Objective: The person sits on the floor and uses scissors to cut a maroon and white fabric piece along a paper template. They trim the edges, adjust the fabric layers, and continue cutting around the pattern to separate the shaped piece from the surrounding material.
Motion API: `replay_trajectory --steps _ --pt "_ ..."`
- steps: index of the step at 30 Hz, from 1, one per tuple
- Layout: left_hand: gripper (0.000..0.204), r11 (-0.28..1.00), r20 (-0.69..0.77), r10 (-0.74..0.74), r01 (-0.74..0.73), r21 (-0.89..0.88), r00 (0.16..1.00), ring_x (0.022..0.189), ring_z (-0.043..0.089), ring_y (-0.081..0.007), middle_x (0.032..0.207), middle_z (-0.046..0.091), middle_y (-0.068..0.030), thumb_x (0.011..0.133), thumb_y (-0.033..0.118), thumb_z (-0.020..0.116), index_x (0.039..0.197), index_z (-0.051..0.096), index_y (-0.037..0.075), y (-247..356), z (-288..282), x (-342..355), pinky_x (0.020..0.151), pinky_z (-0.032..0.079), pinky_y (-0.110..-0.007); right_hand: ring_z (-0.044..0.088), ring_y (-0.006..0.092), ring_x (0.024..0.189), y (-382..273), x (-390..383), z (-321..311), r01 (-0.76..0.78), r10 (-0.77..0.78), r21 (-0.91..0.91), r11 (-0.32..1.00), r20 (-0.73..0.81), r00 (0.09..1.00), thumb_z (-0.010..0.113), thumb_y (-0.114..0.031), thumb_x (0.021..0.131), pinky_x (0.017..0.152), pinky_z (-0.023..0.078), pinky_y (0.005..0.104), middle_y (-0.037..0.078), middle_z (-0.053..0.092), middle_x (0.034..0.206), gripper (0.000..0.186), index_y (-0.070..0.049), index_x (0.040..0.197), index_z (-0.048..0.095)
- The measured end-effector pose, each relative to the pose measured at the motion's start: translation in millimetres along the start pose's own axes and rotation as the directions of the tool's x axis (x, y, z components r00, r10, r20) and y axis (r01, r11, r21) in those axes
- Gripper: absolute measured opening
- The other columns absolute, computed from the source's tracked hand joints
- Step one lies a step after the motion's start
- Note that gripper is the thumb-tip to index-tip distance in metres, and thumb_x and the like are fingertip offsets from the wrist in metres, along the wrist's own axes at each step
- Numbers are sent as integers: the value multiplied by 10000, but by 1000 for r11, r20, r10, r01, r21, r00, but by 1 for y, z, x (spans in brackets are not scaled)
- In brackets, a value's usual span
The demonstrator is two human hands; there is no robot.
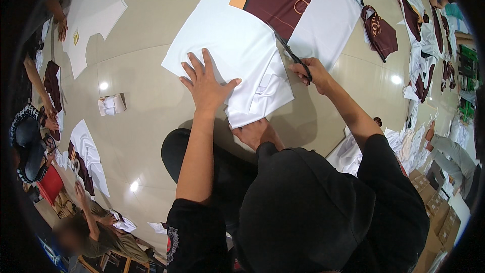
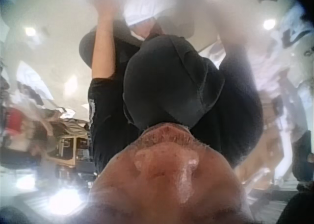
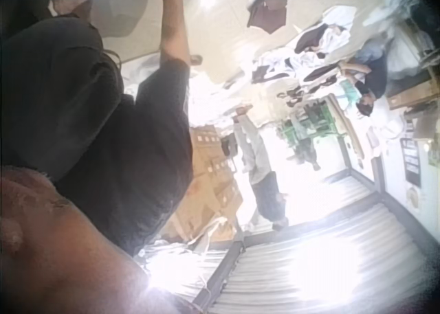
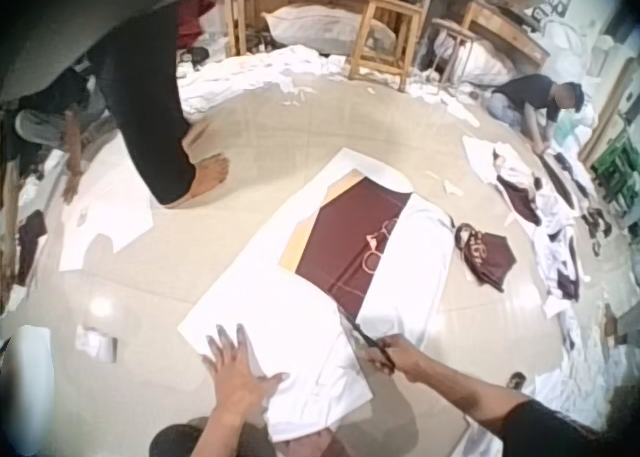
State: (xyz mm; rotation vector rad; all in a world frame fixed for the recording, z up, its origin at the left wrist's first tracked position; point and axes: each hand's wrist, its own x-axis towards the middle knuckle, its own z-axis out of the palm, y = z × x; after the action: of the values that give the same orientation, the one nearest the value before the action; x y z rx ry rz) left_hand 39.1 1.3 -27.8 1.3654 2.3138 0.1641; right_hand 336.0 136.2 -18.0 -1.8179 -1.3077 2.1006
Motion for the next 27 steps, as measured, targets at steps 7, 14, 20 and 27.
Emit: replay_trajectory --steps 7,14,20,27 --pt "1374 1000 16 -10 10 -2 1000 1564 0 -575 1711 59 -326 640 666 884 1687 163 143 2 -3 0 1187 101 -766 471 79 511 1 3 -9 28 -26 -59 998 29 999 831 -316 871 468 350 259 -31 525 646 325 -82 784 622" --pt "1395 999 29 -39 40 -15 999 1585 -23 -529 1721 47 -303 610 587 928 1689 159 152 4 -5 0 1225 51 -718 482 89 507 -5 3 -18 34 -27 -166 985 41 999 831 -304 862 470 356 263 -19 534 625 315 -80 762 632" --pt "1383 999 38 -45 46 -13 998 1587 -24 -526 1720 50 -307 617 579 928 1687 167 146 6 -6 0 1225 49 -717 499 89 509 -4 7 -26 26 -14 -202 979 61 998 823 -301 850 479 364 258 -17 544 620 295 -68 772 659" --pt "1366 1000 -15 15 -15 -9 1000 1556 18 -592 1707 64 -335 649 654 884 1687 160 140 0 -1 -1 1173 114 -781 496 79 512 -20 13 -19 31 -24 -116 993 58 998 821 -332 851 474 367 247 -22 539 625 322 -75 766 647"
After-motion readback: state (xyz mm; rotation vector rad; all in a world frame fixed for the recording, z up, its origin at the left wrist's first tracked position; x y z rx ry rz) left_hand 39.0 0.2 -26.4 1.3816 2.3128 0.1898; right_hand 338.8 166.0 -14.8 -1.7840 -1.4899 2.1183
